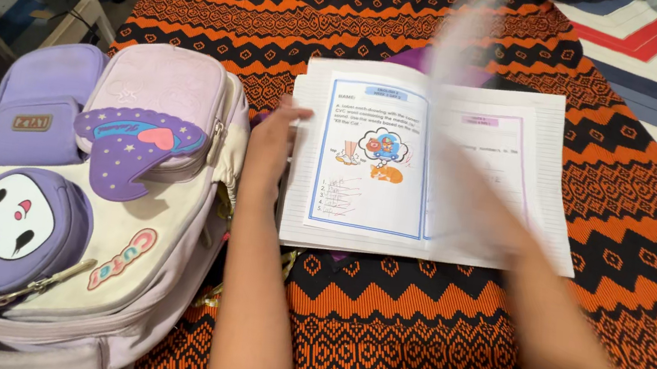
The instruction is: The person flips through a notebook, closes it, and places it into a purple pencil case. They then retrieve a white glue stick from a backpack, apply glue to a book cover, and place the book into the pencil case before zipping it closed.
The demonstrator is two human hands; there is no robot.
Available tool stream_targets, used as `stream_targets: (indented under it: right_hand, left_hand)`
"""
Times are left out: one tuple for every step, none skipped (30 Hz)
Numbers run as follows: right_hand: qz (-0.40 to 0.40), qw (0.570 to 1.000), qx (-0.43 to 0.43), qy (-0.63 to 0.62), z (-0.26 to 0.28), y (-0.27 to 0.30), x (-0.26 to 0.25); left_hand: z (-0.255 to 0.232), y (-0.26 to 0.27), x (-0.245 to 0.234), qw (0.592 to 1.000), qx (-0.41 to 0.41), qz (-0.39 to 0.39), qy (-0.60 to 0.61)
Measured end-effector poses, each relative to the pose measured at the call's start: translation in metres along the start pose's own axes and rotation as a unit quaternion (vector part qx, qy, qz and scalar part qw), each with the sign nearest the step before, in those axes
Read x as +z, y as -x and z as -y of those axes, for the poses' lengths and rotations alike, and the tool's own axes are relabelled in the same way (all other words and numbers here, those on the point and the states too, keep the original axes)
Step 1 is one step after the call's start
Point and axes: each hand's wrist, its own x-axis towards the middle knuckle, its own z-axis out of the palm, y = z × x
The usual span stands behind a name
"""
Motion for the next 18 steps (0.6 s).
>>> stream_targets:
  right_hand:
    - [0.036, 0.999, -0.018, 0.017, 0.013, 0.000, 0.015]
    - [0.070, 0.996, -0.036, 0.041, 0.023, 0.003, 0.028]
    - [0.096, 0.992, -0.049, 0.061, 0.031, 0.006, 0.038]
    - [0.098, 0.990, -0.047, 0.088, 0.033, 0.008, 0.042]
    - [0.100, 0.987, -0.045, 0.115, 0.031, 0.011, 0.044]
    - [0.073, 0.991, -0.036, 0.105, 0.025, 0.013, 0.042]
    - [0.046, 0.994, -0.027, 0.094, 0.016, 0.015, 0.036]
    - [0.018, 0.996, -0.019, 0.082, 0.004, 0.013, 0.030]
    - [-0.044, 0.993, 0.064, 0.090, -0.010, 0.012, 0.024]
    - [-0.102, 0.979, 0.148, 0.093, -0.025, 0.013, 0.017]
    - [-0.110, 0.969, 0.184, 0.125, -0.041, 0.016, 0.007]
    - [-0.116, 0.955, 0.220, 0.159, -0.055, 0.020, -0.001]
    - [-0.109, 0.940, 0.266, 0.182, -0.067, 0.024, -0.010]
    - [-0.101, 0.923, 0.309, 0.207, -0.077, 0.028, -0.019]
    - [-0.094, 0.911, 0.356, 0.184, -0.085, 0.031, -0.029]
    - [-0.090, 0.895, 0.405, 0.162, -0.094, 0.038, -0.045]
    - [-0.086, 0.876, 0.453, 0.140, -0.099, 0.045, -0.056]
    - [-0.081, 0.879, 0.465, 0.068, -0.102, 0.050, -0.062]
  left_hand:
    - [0.002, -0.003, -0.003, 0.997, -0.069, 0.008, 0.036]
    - [0.004, -0.004, -0.006, 0.988, -0.137, 0.017, 0.070]
    - [0.007, -0.004, -0.008, 0.990, -0.119, 0.037, 0.060]
    - [0.011, -0.004, -0.008, 0.992, -0.100, 0.057, 0.050]
    - [0.015, -0.003, -0.007, 0.993, -0.080, 0.077, 0.040]
    - [0.019, -0.002, -0.004, 0.995, -0.069, 0.064, 0.028]
    - [0.023, 0.000, 0.000, 0.997, -0.057, 0.051, 0.015]
    - [0.026, 0.001, 0.003, 0.998, -0.043, 0.037, 0.001]
    - [0.030, 0.002, 0.007, 0.999, -0.009, 0.013, -0.033]
    - [0.035, 0.005, 0.009, 0.997, 0.023, -0.012, -0.070]
    - [0.041, 0.008, 0.011, 0.992, 0.054, -0.038, -0.106]
    - [0.047, 0.012, 0.013, 0.988, 0.081, -0.076, -0.109]
    - [0.054, 0.016, 0.016, 0.981, 0.107, -0.114, -0.113]
    - [0.059, 0.019, 0.018, 0.973, 0.132, -0.152, -0.115]
    - [0.062, 0.021, 0.018, 0.973, 0.129, -0.165, -0.101]
    - [0.065, 0.022, 0.021, 0.973, 0.126, -0.172, -0.087]
    - [0.066, 0.023, 0.022, 0.973, 0.124, -0.180, -0.073]
    - [0.066, 0.022, 0.020, 0.977, 0.108, -0.165, -0.079]
